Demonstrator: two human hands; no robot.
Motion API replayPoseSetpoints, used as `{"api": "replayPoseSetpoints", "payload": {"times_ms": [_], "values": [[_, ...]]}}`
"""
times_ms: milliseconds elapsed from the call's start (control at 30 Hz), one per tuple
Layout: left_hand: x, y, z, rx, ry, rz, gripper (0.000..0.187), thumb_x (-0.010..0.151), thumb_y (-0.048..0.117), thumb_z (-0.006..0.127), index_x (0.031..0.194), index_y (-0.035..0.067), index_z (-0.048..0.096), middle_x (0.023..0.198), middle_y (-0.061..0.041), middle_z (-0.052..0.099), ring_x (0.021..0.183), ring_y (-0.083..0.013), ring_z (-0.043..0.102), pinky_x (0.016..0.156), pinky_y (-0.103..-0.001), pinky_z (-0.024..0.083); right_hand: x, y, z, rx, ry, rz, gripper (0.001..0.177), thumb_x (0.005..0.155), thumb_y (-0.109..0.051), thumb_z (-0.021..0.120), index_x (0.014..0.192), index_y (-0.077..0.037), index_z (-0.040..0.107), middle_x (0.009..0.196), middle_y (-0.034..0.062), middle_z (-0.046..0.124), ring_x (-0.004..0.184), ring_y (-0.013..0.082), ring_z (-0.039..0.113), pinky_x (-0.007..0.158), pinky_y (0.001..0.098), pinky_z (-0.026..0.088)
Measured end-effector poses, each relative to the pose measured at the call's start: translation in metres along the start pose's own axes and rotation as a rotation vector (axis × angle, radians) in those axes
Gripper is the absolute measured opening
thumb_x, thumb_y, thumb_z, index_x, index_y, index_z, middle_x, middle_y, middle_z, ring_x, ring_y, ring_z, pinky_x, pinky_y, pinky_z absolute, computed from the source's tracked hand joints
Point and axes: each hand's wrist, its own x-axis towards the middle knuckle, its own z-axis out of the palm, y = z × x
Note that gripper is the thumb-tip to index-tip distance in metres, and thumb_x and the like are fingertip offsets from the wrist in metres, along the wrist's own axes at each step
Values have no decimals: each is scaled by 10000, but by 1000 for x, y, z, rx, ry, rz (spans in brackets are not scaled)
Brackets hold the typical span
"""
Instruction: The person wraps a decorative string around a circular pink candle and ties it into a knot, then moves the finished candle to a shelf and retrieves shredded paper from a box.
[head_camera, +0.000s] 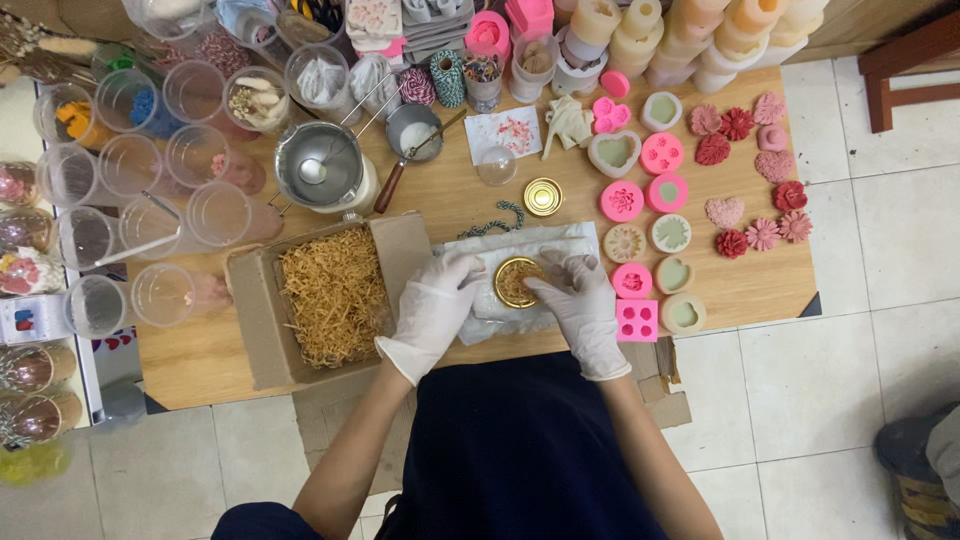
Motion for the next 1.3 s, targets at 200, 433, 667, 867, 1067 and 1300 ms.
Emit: {"api": "replayPoseSetpoints", "payload": {"times_ms": [200,433,667,867,1067,1300], "values": [[-12,9,9,122,211,609,321,920,284,712,1155,70,672,1269,-102,678,1172,-269,632,926,-414,492,-10,11,-18,-103,-18,-126,286,836,-147,816,1120,-147,786,906,25,677,760,179,614,691,316,524],[-10,7,23,394,124,644,358,929,326,653,1200,97,698,1312,-51,675,1277,-219,592,1088,-413,414,-6,11,0,-343,31,-306,384,737,-228,890,1110,-178,820,866,82,621,788,249,623,681,377,517],[-13,0,27,273,266,587,285,956,268,696,1192,109,702,1285,-25,688,1257,-185,591,1073,-417,417,-4,17,-10,-195,57,-317,403,778,-242,862,1162,-176,756,987,71,649,898,252,647,765,365,540],[-10,0,20,88,224,479,374,872,320,769,1163,108,668,1328,-50,642,1279,-250,588,1065,-447,438,0,2,-10,-349,-24,-377,517,714,-296,895,1201,-181,766,984,126,612,914,314,603,759,431,510],[-10,15,19,87,224,470,553,834,372,808,1262,79,618,1404,-98,574,1318,-292,552,1095,-489,430,-3,-5,-11,-369,21,-422,482,729,-347,883,1168,-194,753,1074,119,598,993,320,590,833,445,498],[7,55,1,-755,292,37,561,1127,426,441,1574,88,432,1721,-96,315,1610,-291,316,1296,-485,299,-48,-55,-43,164,2,-510,584,764,-290,875,1269,-81,668,1254,150,645,1139,300,660,963,378,539]]}}
